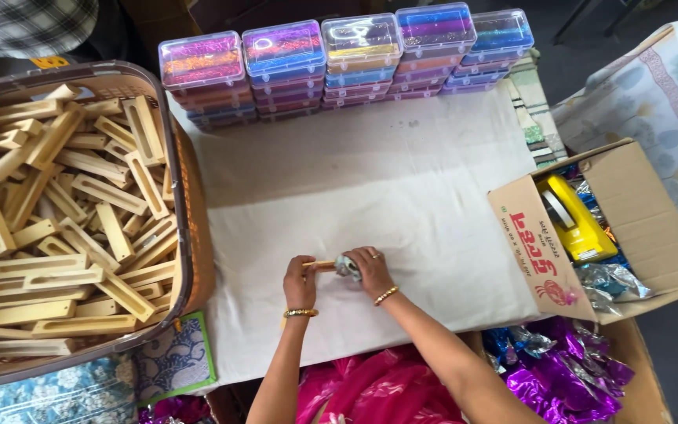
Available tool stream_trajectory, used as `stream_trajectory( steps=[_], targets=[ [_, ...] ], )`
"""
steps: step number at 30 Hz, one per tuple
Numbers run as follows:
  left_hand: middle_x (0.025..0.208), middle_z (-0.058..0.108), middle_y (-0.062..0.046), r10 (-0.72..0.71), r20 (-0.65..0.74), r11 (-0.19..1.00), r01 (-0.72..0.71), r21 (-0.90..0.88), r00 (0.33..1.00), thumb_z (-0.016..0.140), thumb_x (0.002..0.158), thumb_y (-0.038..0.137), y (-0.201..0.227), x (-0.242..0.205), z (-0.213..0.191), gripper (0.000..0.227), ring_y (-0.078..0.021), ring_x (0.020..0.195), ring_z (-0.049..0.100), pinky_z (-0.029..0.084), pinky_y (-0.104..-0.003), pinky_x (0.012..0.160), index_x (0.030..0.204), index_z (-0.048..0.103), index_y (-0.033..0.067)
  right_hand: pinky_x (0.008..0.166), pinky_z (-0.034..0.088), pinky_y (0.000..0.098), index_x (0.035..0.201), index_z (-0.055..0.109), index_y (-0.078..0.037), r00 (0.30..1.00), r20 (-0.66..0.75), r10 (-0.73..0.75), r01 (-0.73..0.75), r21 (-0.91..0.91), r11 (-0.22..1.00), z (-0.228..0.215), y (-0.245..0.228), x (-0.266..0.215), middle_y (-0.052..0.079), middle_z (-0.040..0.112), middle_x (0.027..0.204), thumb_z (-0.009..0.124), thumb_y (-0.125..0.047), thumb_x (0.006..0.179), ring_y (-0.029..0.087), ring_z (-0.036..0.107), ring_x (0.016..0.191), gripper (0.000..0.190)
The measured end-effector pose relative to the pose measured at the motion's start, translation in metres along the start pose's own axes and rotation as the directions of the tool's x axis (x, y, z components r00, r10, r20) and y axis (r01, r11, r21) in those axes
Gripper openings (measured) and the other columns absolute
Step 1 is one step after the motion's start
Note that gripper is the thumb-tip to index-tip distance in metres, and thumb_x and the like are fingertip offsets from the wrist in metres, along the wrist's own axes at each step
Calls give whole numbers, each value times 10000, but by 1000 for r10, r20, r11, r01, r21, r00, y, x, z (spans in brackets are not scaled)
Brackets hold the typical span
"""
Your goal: Packing various items including colorful tubes and wooden pieces into boxes.
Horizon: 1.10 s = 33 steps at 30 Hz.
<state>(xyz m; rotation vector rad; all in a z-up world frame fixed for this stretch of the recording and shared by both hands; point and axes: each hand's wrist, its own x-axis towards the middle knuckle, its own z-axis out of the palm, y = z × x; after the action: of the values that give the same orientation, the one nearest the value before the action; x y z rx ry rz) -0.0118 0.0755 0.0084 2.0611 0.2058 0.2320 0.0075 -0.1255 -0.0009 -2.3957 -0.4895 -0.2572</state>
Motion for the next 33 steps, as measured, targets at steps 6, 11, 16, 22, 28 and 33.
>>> stream_trajectory(
  steps=[6,11,16,22,28,33],
  targets=[
    [864,690,-65,-497,-41,782,427,-454,867,658,977,139,-15,38,9,87,-155,683,668,564,-303,615,992,655,54,943,447,445,1235,631,-154,996,-27,81,-83,-118,990,4,71,-38,54,683,1155,655,21,760,315,592,1110,507],
    [1002,674,-94,-309,-202,943,328,64,929,749,906,187,-83,77,10,129,-276,918,615,536,-397,830,1021,710,143,1020,373,490,1336,587,-209,958,-53,282,-285,-303,909,-32,58,-42,39,572,1369,718,-11,748,271,503,1317,634],
    [1191,597,-104,-92,-125,882,139,450,988,797,784,197,-48,64,-22,393,-335,1157,506,475,-481,966,1164,697,199,1090,281,536,1472,473,-190,959,74,273,-239,-303,922,-33,39,-41,70,415,1539,745,-159,770,283,373,1432,754],
    [1200,619,-91,51,64,788,-79,610,997,801,763,317,-29,-46,-76,595,-320,1140,544,430,-505,947,1313,628,169,1136,239,552,1509,451,-207,967,46,251,-223,-320,921,-23,46,-48,58,378,1593,733,-271,856,266,322,1483,714],
    [1074,653,-62,42,172,789,-138,598,984,758,826,301,-72,-101,-63,494,-256,1027,596,455,-442,901,1289,653,161,1162,213,560,1492,466,-223,961,55,270,-242,-302,922,-25,42,-47,60,388,1583,729,-211,848,277,329,1476,696],
    [967,647,-120,165,134,918,-202,342,977,739,800,123,-32,-35,-1,516,-328,937,614,520,-458,853,1306,654,66,1180,309,485,1482,510,-227,979,1,203,-197,-243,950,-22,50,-50,72,418,1574,665,57,767,286,414,1443,784]
  ],
)
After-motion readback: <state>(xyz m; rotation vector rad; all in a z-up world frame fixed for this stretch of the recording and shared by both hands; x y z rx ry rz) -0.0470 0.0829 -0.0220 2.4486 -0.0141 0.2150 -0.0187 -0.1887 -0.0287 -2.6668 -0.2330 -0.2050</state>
